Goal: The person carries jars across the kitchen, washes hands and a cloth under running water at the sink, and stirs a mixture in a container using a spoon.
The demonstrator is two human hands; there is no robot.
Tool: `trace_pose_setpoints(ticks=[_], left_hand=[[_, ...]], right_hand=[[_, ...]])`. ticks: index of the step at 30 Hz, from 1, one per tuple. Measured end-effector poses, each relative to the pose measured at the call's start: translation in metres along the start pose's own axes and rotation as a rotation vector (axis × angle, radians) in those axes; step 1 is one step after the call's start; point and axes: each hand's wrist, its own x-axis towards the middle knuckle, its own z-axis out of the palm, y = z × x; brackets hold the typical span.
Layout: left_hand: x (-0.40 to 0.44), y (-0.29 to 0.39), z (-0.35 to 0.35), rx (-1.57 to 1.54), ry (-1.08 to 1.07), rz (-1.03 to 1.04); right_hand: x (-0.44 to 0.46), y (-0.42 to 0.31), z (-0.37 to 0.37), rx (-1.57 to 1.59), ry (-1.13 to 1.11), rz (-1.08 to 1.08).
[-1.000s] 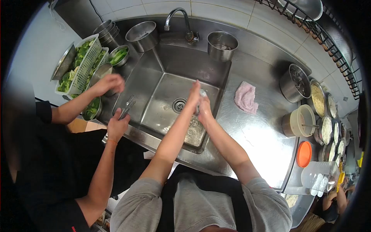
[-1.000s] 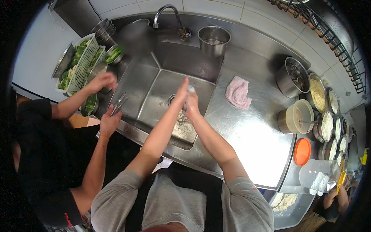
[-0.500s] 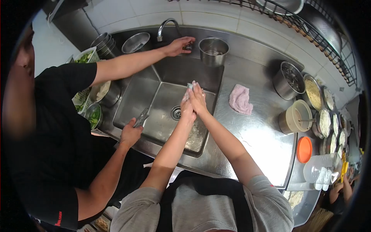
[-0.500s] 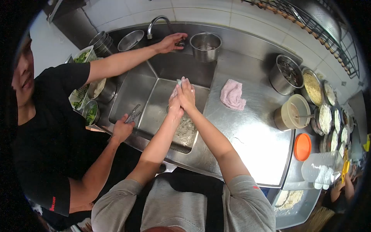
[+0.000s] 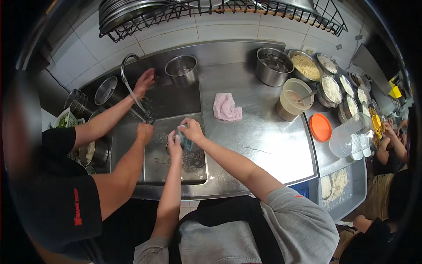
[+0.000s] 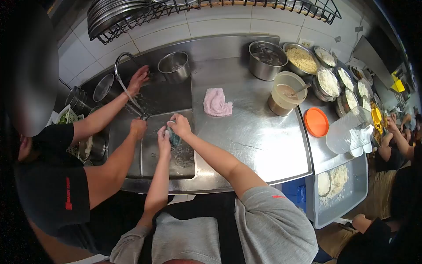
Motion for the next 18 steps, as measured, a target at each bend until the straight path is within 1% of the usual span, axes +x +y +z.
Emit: trace_pose_setpoints(ticks=[1, 2, 3, 4, 5, 6, 7, 8, 9, 11, 13, 14, 15, 16, 17, 18], left_hand=[[-0.010, 0.010, 0.005, 0.196, -0.021, 0.190], [-0.017, 0.020, 0.012, 0.200, -0.019, 0.195], [-0.022, 0.030, 0.021, -0.028, 0.009, 0.058], [-0.027, 0.036, 0.029, -0.255, 0.035, -0.082], [-0.030, 0.040, 0.030, -0.479, 0.061, -0.226], [-0.016, 0.023, 0.021, -0.475, 0.060, -0.221], [0.008, -0.009, 0.005, -0.709, -0.327, -0.178], [0.013, -0.019, -0.002, -0.826, -0.501, -0.136], [0.018, -0.028, -0.009, -0.932, -0.683, -0.109], [0.009, -0.023, 0.010, -1.149, -0.202, -0.092], [-0.020, 0.026, 0.025, -1.173, -0.143, -0.220], [-0.029, 0.036, 0.027, -1.113, -0.104, -0.338], [-0.026, 0.030, 0.023, -1.117, -0.084, -0.331], [-0.018, 0.022, 0.020, -1.176, -0.230, -0.363], [-0.010, 0.015, 0.019, -1.227, -0.383, -0.397], [-0.001, 0.017, 0.018, -1.107, -0.219, -0.437]], right_hand=[[0.002, 0.004, 0.006, 0.001, 0.001, -0.007], [0.004, 0.006, 0.015, 0.210, 0.111, 0.071], [0.010, 0.013, 0.029, 0.418, 0.218, 0.149], [0.010, 0.011, 0.045, 0.753, 0.264, 0.221], [0.002, 0.016, 0.053, 0.759, 0.262, 0.225], [-0.012, 0.005, 0.051, 0.811, 0.226, 0.232], [-0.021, -0.002, 0.050, 0.860, 0.184, 0.238], [-0.009, 0.024, 0.065, 0.705, 0.045, 0.236], [-0.010, 0.021, 0.064, 0.702, 0.016, 0.236], [-0.003, 0.006, 0.049, 1.065, -0.228, 0.286], [0.013, -0.012, 0.048, 1.227, -0.087, 0.235], [0.017, -0.015, 0.047, 1.225, -0.110, 0.244], [0.019, -0.016, 0.046, 0.895, -0.030, 0.006], [0.021, -0.019, 0.044, 0.553, 0.117, -0.182], [0.011, -0.016, 0.045, 0.289, 0.242, -0.313], [-0.005, -0.014, 0.048, 0.110, 0.288, -0.419]])
